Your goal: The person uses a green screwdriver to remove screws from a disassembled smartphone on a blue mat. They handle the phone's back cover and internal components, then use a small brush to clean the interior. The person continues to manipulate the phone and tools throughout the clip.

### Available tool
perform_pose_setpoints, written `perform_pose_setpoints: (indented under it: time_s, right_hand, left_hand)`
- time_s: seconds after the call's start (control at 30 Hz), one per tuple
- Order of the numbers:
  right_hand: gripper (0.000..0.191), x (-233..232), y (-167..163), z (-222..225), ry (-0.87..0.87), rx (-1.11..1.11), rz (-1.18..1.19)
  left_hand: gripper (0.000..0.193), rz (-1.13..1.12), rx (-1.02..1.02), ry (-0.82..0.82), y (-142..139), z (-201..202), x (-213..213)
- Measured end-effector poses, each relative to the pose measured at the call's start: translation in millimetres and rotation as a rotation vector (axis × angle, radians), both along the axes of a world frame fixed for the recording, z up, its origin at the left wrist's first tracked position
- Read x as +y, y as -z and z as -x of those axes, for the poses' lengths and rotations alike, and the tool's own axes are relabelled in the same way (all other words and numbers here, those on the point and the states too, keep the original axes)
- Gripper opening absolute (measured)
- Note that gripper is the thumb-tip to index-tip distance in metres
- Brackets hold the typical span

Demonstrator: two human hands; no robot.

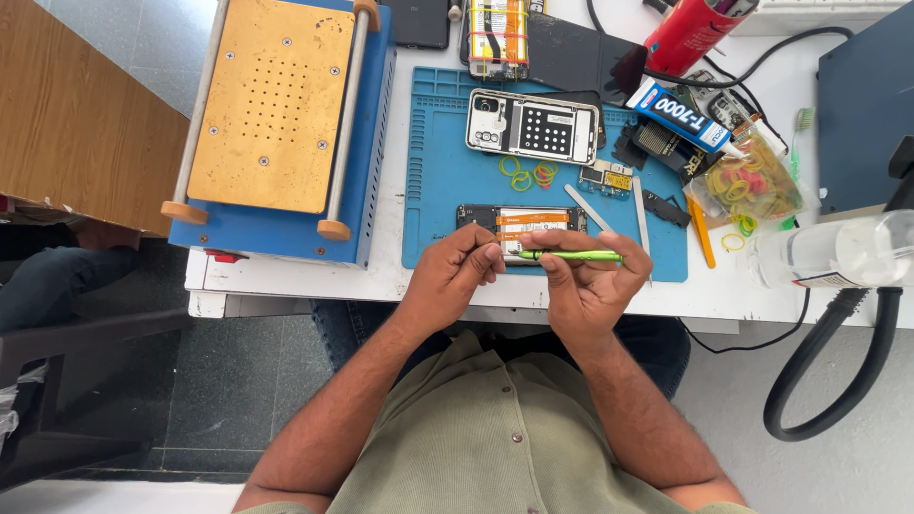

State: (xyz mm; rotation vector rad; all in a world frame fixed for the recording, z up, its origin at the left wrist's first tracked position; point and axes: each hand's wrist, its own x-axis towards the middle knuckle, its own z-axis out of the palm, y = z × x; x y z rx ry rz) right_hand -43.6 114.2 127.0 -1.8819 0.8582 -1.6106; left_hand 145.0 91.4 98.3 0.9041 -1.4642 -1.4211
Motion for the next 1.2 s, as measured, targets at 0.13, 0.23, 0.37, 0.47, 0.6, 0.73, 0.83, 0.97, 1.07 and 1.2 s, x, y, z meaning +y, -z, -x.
perform_pose_setpoints:
  time_s: [0.13, 0.23, 0.37, 0.47, 0.6, 0.73, 0.83, 0.97, 1.07, 1.2]
  right_hand:
    - [0.05, -0.1, 1.7, -1.6, -0.013, -0.009, -0.005]
    - [0.051, 0.1, 2.4, -1.9, -0.014, -0.011, -0.007]
    - [0.052, -0.2, 2.8, -2.1, 0.016, -0.001, -0.002]
    - [0.053, -0.4, 2.3, -1.2, 0.006, 0.004, -0.013]
    - [0.054, -0.4, 2.7, -0.4, 0.007, 0.003, -0.015]
    - [0.056, 1.3, 6.1, 0.0, 0.035, -0.021, -0.036]
    - [0.058, 0.4, 8.7, 1.8, 0.053, -0.052, -0.07]
    - [0.061, 1.4, 10.1, 5.8, 0.037, -0.117, -0.138]
    - [0.065, 2.4, 10.9, 5.2, 0.01, -0.151, -0.151]
    - [0.064, 3.9, 12.4, 3.7, 0.04, -0.158, -0.146]
  left_hand:
    - [0.033, 0.003, 0.004, 0.0, 1.6, -0.8, -0.1]
    - [0.034, 0.01, -0.008, -0.003, 2.2, -0.5, -0.4]
    - [0.034, 0.016, -0.007, -0.001, 2.9, -0.8, -0.6]
    - [0.033, 0.013, -0.011, 0.003, 2.7, -0.3, -0.5]
    - [0.033, 0.027, -0.012, 0.002, 0.7, -0.1, -1.0]
    - [0.032, 0.051, -0.08, -0.023, -2.3, 0.7, 1.4]
    - [0.029, 0.092, -0.126, -0.048, -4.8, 2.6, 3.4]
    - [0.023, 0.171, -0.165, -0.059, -9.0, 3.4, 7.6]
    - [0.031, 0.199, -0.14, -0.062, -14.8, 3.0, 13.7]
    - [0.061, 0.361, -0.187, -0.162, -22.6, -5.1, 27.5]
